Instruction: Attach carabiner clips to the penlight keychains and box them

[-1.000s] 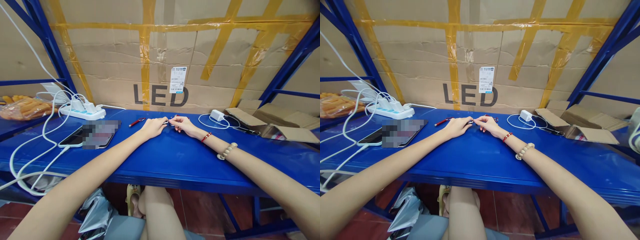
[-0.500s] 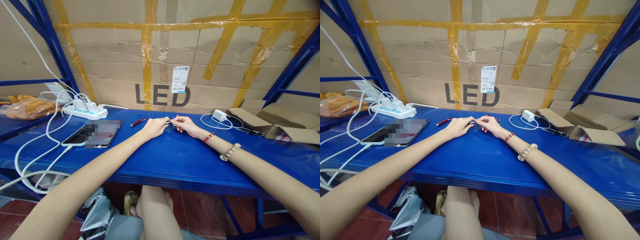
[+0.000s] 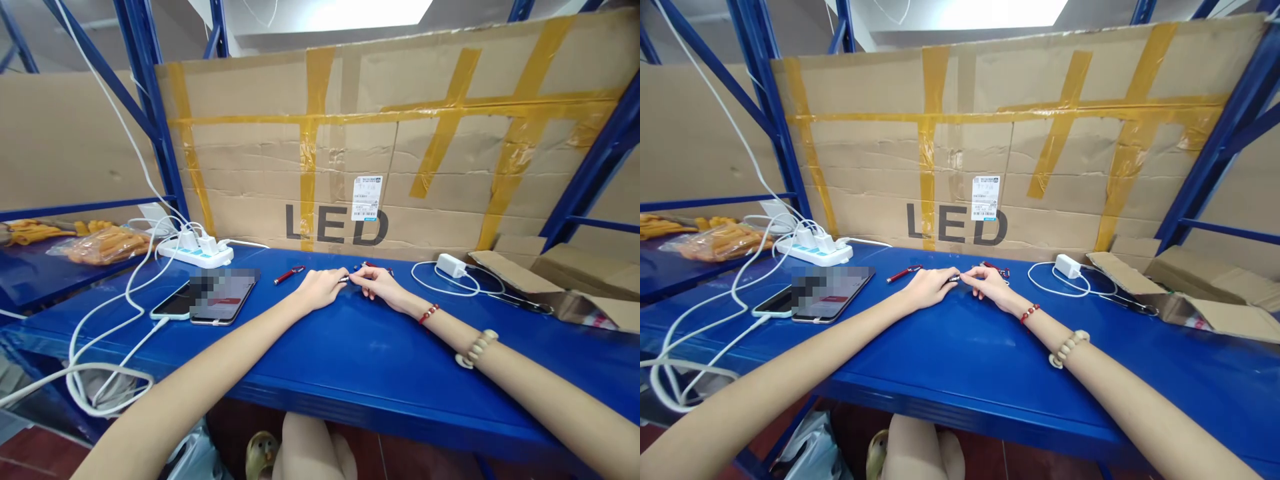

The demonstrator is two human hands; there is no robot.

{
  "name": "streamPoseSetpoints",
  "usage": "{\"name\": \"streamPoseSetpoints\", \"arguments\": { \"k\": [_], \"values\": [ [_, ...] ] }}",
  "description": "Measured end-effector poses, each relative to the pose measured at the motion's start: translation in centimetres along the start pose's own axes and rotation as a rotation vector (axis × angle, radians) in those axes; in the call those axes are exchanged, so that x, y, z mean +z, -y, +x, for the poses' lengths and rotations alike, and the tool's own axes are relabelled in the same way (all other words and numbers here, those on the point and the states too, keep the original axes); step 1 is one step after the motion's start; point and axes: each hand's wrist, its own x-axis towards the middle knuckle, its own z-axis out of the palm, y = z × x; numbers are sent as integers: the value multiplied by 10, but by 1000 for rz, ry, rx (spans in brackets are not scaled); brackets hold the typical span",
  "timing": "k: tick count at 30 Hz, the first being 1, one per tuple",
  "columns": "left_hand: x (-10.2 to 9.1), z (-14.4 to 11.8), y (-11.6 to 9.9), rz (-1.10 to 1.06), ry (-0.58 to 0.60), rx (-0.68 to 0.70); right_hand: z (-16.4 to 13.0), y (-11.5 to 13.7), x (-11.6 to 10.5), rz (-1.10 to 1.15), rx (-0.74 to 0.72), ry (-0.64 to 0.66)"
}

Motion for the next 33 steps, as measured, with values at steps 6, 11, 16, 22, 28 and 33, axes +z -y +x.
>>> {"name": "streamPoseSetpoints", "arguments": {
  "k": [6,11,16,22,28,33],
  "values": [
    [-1,0,0,-8,6,-8,-1,4,2,18,24,-2],
    [-2,0,0,-7,18,-8,0,4,2,11,28,-8],
    [-3,0,0,16,36,-2,-1,5,3,28,39,-26],
    [-4,1,-2,47,45,-16,-2,8,4,24,28,-35],
    [-6,0,-3,45,45,-34,-2,9,4,-10,20,-31],
    [-7,0,-3,22,79,-45,-2,7,3,-5,12,-26]
  ]
}}
